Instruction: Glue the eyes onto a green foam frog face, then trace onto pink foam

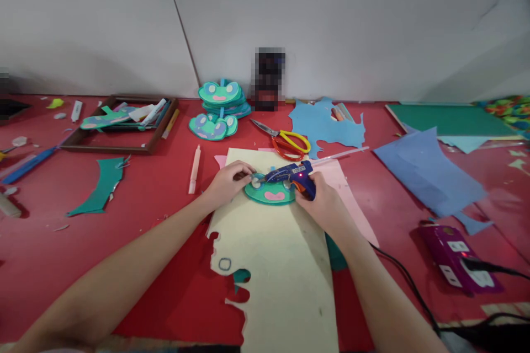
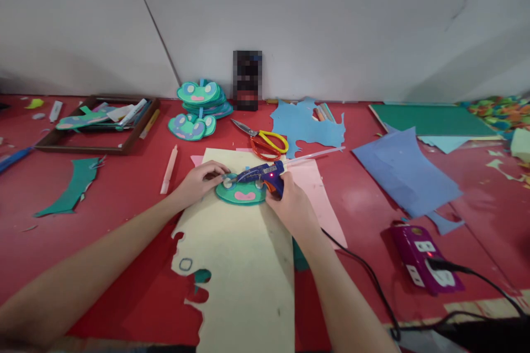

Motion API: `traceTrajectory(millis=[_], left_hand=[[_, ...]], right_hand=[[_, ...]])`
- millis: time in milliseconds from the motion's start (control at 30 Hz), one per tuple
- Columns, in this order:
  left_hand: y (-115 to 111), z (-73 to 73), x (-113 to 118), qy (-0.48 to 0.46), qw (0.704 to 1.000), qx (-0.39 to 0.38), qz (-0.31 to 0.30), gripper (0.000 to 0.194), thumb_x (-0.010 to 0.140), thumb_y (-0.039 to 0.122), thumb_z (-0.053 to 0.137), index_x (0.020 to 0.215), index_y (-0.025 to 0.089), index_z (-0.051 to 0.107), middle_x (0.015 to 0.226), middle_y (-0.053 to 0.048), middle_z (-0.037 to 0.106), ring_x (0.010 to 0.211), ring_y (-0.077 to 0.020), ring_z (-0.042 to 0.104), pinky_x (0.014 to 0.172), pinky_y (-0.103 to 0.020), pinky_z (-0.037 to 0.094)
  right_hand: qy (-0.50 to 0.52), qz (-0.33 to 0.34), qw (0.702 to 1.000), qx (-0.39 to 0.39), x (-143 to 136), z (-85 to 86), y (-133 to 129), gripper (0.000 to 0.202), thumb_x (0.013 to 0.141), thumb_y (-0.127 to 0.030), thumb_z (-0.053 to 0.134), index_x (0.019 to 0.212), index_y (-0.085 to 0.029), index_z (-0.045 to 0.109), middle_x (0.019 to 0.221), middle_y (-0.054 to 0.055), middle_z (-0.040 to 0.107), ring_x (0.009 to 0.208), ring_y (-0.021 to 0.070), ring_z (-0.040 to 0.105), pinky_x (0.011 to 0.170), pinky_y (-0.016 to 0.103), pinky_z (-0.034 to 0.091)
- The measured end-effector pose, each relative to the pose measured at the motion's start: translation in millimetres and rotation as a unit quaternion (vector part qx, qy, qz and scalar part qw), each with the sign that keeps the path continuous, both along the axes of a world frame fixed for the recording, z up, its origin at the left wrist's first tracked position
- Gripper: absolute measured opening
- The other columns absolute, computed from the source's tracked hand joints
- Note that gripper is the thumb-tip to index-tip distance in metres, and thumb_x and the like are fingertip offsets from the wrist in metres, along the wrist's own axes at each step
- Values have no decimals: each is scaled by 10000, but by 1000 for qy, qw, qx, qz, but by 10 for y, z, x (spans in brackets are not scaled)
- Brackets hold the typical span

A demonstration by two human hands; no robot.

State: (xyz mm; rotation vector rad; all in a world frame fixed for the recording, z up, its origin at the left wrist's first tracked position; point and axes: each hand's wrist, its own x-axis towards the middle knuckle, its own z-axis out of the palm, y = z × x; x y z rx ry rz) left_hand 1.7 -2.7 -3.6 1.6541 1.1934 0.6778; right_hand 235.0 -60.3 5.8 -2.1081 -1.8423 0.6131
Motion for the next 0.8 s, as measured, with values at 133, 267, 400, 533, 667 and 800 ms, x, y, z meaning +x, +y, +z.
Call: traceTrajectory(millis=[133, 267, 400, 533, 667, 800], left_hand=[[8, -12, -2, -9, 1000, -7, 0, 108, 769, 204, 504, 718, 117, 544, 961, 12, 541, 857, -33, 505, 741, -133, 374], [13, -24, -7, -8, 1000, -7, 1, 103, 768, 204, 505, 724, 120, 548, 951, 13, 542, 854, -33, 504, 746, -133, 378], [9, -31, -9, -7, 1000, -4, 0, 101, 770, 207, 508, 734, 124, 551, 937, 16, 544, 849, -30, 503, 749, -129, 380], [6, -32, -10, -2, 1000, -2, -1, 100, 771, 204, 503, 744, 124, 557, 936, 9, 545, 839, -32, 503, 744, -133, 378], [5, -21, -7, -3, 1000, -3, 1, 111, 770, 210, 501, 741, 118, 555, 944, -1, 545, 841, -41, 505, 748, -147, 382], [4, -11, 0, -5, 1000, -4, 0, 110, 767, 204, 499, 743, 112, 555, 944, -12, 546, 840, -47, 505, 751, -154, 382]], right_hand=[[-1, -3, 1000, 0, -24, 14, -8, 415, 708, -476, 436, 979, -165, 390, 807, 21, 528, 671, 66, 502, 524, 116, 285], [-6, -11, 1000, -8, -44, 36, -14, 402, 708, -469, 441, 975, -175, 382, 804, 14, 529, 675, 71, 500, 526, 117, 279], [-15, -8, 1000, -10, -43, 42, -11, 406, 716, -470, 432, 986, -173, 373, 810, 18, 529, 683, 75, 500, 526, 118, 274], [-24, 6, 1000, -14, -28, 31, -27, 393, 743, -475, 397, 1000, -180, 356, 815, 14, 528, 669, 74, 497, 520, 118, 265], [-36, 24, 999, -20, -30, 49, -60, 384, 791, -485, 330, 1043, -195, 336, 834, 15, 530, 668, 82, 496, 518, 119, 244], [-58, 35, 997, -25, -49, 85, -75, 394, 823, -456, 283, 1082, -166, 350, 857, 51, 526, 645, 76, 480, 518, 131, 209]])
